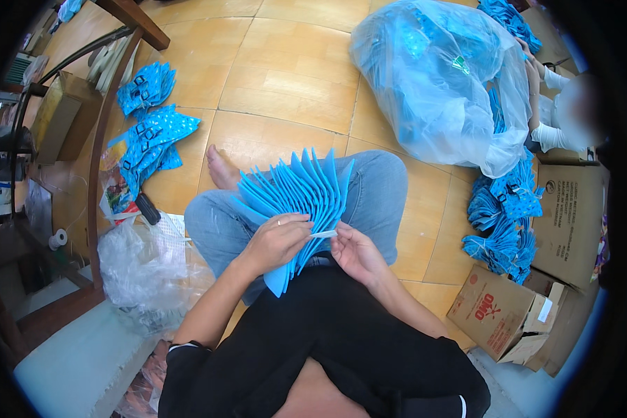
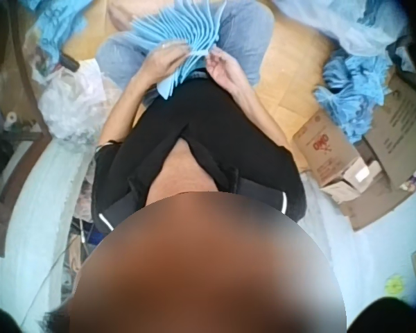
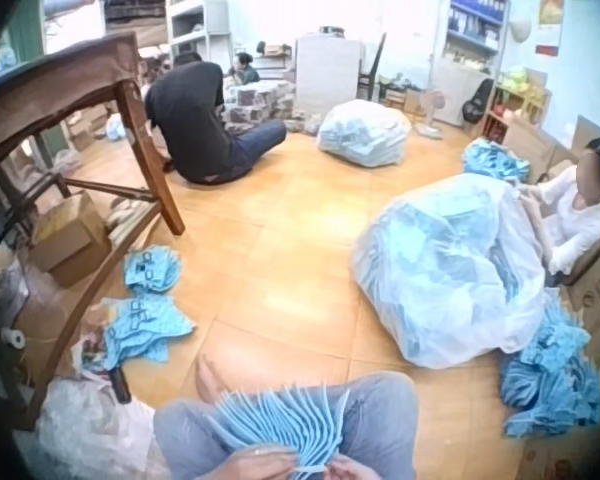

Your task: The person folds blue patterned fabric harnesses, stacks them, and ties bundles with a white string. The person also places tied bundles into a large plastic bag and continues folding more harnesses.

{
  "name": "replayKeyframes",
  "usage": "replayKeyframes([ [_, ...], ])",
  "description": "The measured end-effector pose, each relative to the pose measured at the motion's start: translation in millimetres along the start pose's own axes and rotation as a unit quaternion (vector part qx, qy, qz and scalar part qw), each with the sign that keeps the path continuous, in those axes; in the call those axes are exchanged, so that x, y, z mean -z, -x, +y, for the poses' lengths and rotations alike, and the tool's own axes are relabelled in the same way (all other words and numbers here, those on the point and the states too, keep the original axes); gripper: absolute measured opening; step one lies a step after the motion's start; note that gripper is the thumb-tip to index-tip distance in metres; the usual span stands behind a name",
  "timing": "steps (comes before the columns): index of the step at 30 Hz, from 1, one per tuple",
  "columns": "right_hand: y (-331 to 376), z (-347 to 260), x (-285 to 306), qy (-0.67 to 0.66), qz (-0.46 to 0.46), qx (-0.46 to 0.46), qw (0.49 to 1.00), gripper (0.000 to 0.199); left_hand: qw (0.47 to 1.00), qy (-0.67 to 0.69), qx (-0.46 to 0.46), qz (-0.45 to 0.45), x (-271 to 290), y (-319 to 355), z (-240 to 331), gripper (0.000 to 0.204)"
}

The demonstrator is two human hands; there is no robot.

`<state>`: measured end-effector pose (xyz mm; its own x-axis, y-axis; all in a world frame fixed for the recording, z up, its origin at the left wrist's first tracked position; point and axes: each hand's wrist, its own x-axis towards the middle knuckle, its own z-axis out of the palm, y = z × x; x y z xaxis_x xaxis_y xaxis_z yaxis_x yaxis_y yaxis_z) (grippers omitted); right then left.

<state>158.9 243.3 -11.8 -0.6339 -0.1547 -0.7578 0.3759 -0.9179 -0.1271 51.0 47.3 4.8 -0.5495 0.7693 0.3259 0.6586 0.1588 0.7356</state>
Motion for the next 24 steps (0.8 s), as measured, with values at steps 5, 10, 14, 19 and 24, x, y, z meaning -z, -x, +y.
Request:
replayKeyframes([
  [5, -1.8, -2.7, -6.8, 0.137, 0.011, 0.076, 0.988, 0.032, 0.964, -0.202, 0.071, 0.161, 6.0, 13.3, 15.6, 0.012],
  [10, 1.0, -4.4, -16.5, 0.197, 0.042, 0.127, 0.971, 0.035, 0.686, 0.372, 0.503, 0.373, -18.4, 45.3, 10.9, 0.016],
  [14, -2.7, -3.3, -21.4, 0.408, 0.068, 0.16, 0.896, 0.04, 0.665, 0.431, 0.49, 0.363, -56.7, 51.3, -7.5, 0.016],
  [19, -6.5, -19.6, -17.7, 0.53, 0.078, 0.15, 0.831, 0.046, 0.756, 0.324, 0.471, 0.319, -74.0, 43.1, -29.2, 0.019],
  [24, -2.8, -32.9, -11.5, 0.614, 0.045, 0.188, 0.765, 0.048, 0.737, 0.336, 0.487, 0.327, -47.3, 48.4, -30.1, 0.02],
])
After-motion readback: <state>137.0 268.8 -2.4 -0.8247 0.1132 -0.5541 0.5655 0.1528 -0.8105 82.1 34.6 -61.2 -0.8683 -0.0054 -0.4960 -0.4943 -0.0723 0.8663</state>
